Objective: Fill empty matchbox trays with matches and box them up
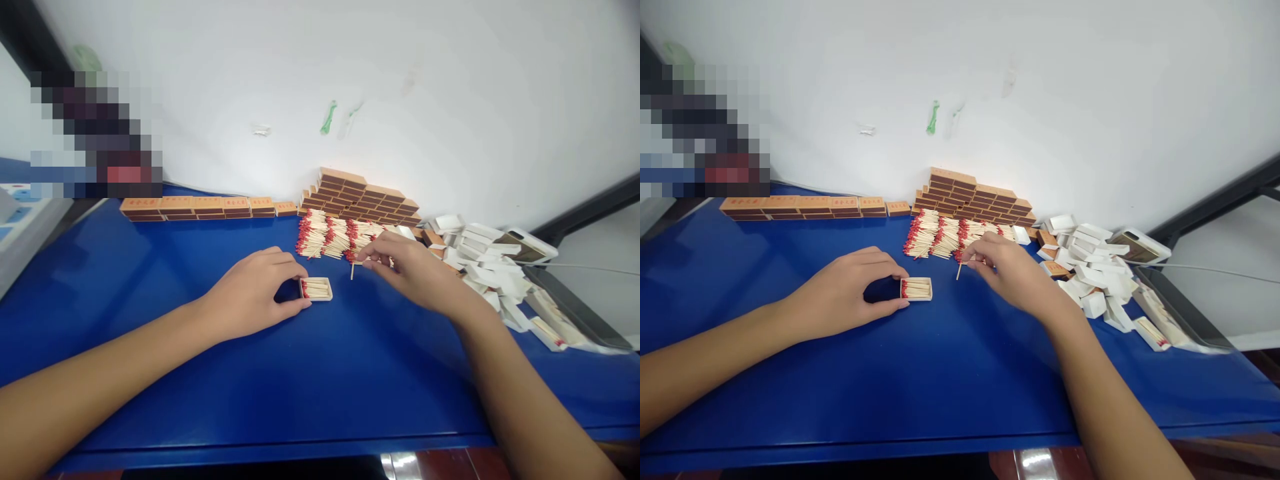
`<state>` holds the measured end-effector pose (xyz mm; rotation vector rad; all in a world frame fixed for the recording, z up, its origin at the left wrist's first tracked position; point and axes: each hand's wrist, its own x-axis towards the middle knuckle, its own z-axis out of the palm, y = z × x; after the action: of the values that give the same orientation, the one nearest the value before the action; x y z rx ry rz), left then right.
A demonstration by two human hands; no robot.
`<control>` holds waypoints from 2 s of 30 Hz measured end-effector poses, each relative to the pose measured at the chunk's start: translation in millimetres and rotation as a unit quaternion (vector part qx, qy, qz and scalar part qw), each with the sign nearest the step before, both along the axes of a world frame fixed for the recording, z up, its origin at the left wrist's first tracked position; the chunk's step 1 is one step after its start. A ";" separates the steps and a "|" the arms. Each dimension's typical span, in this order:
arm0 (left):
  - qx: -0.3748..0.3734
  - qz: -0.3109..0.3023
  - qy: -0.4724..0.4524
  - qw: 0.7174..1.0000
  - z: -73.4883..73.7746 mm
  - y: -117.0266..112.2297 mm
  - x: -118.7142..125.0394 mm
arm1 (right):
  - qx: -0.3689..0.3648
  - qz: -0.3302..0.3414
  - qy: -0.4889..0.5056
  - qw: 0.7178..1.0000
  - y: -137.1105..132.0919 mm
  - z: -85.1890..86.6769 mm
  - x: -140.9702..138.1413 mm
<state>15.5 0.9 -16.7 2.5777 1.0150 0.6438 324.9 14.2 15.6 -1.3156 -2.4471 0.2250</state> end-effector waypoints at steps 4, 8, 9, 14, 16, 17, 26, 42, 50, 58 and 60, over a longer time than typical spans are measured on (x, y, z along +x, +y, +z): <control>-0.002 0.001 0.001 1.000 -0.6 0.8 0.2 | -0.037 0.020 -0.010 0.999 6.8 -8.3 7.0; 0.002 0.001 0.000 1.000 0.2 1.0 0.7 | -0.040 -0.034 -0.003 0.999 5.9 -13.1 -3.1; 0.001 0.002 0.000 1.000 0.5 0.9 0.7 | -0.044 -0.062 -0.001 0.997 4.8 -13.0 -6.3; -0.003 0.004 0.003 1.000 1.3 -0.1 0.5 | -0.060 -0.162 -0.005 0.985 -0.7 -14.1 -21.4; -0.002 0.004 0.002 1.000 1.2 -0.2 0.6 | -0.055 -0.171 -0.009 0.984 -1.5 -16.5 -25.3; -0.001 0.003 0.001 1.000 1.2 -0.2 0.7 | -0.059 -0.171 -0.012 0.983 -1.6 -17.6 -26.2; -0.004 0.002 0.004 1.000 1.6 0.2 0.1 | -0.069 -0.068 -0.030 0.995 3.8 -10.9 1.4; -0.005 -0.002 0.002 1.000 1.1 1.1 0.5 | -0.063 0.002 0.020 0.998 14.5 -18.0 6.4; -0.001 0.001 0.005 1.000 0.5 0.4 0.8 | -0.073 -0.010 0.012 0.997 14.3 -21.9 3.4; 0.002 0.000 -0.001 1.000 -0.6 0.0 0.3 | -0.039 0.016 0.046 0.998 -1.8 -16.0 -18.5; 0.002 -0.003 -0.005 1.000 -0.2 -0.4 1.1 | -0.037 0.029 0.055 0.997 -9.1 -13.7 -30.4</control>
<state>16.6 0.6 -17.0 2.5785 1.0035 0.6566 294.4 5.1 2.0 -1.2292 -2.4059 0.3973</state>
